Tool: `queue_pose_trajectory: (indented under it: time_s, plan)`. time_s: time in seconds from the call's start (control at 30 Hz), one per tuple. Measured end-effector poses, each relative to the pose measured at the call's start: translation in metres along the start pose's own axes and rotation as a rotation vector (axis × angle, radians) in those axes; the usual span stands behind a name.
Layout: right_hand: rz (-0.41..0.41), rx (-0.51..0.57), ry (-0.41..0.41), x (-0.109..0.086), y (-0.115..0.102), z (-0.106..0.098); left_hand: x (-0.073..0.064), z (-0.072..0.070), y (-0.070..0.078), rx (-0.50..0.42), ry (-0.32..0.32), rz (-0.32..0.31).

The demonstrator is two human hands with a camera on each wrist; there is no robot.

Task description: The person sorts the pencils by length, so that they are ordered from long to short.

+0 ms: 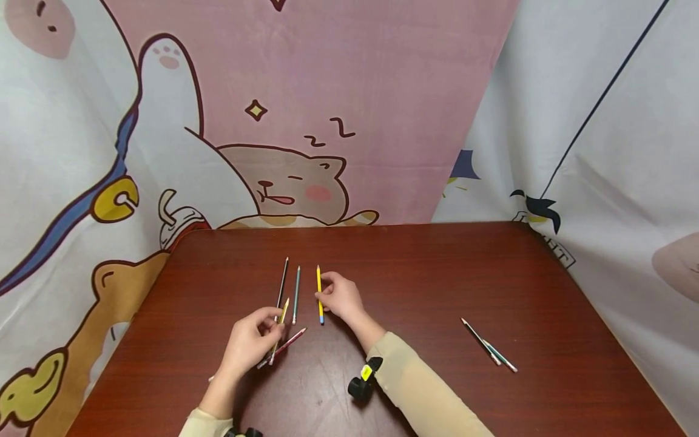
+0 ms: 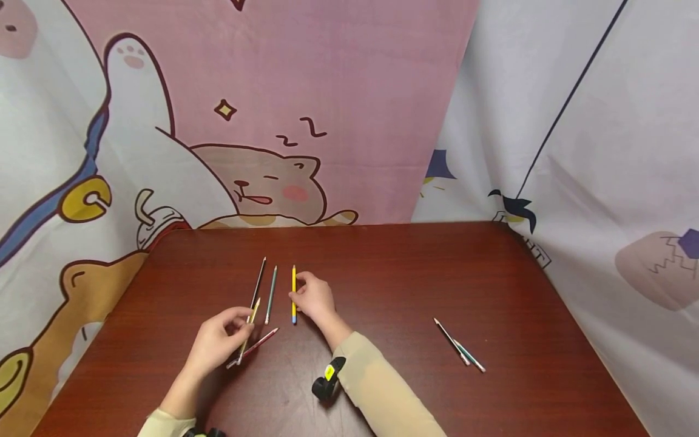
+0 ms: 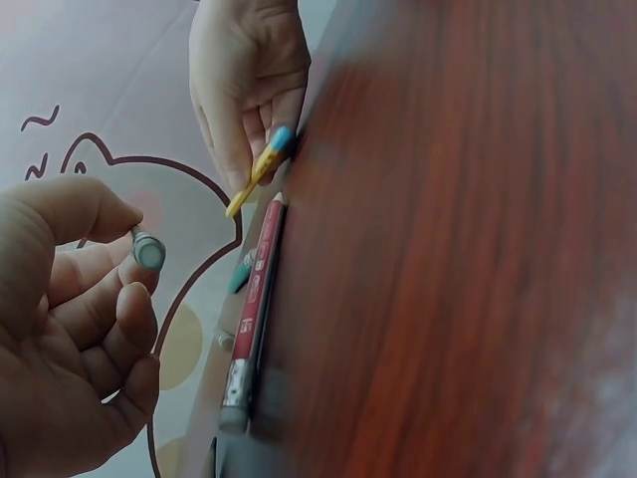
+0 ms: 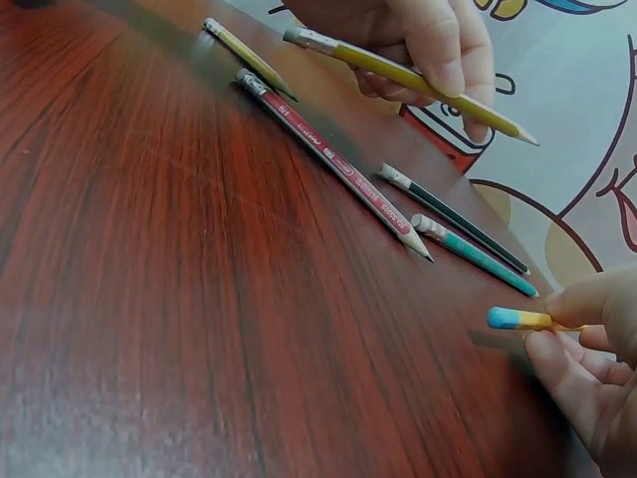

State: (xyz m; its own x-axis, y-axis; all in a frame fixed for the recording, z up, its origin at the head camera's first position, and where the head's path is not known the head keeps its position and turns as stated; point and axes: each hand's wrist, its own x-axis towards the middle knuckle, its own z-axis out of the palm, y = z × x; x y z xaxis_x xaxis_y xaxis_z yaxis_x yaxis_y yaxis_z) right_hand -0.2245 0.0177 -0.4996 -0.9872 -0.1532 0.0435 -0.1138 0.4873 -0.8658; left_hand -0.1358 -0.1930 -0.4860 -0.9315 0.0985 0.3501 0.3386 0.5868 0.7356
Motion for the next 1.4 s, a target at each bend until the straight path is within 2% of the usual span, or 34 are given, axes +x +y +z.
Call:
queue_pose_trajectory:
  time_s: [0.3,0.4,0.8,1.17,1.4]
  plan:
    - [0.017,-0.09,0.018,0.002,-0.003,0.005,0.001,0.004,0.002,-0.015,-0.001,-0.034]
    - [0.007,-0.149,0.02,0.003,-0.003,0.006,0.001,0.005,0.002,-0.017,-0.002,-0.042]
    - [-0.007,-0.355,0.036,0.005,-0.003,0.01,0.003,0.007,0.001,-0.015,0.013,-0.018]
    - [0.025,-0.33,0.014,0.005,-0.005,0.013,0.011,0.009,0.004,-0.035,0.001,-0.038]
    - [0.052,-0.305,0.014,0.006,-0.005,0.014,0.017,0.015,0.007,-0.061,0.017,-0.05]
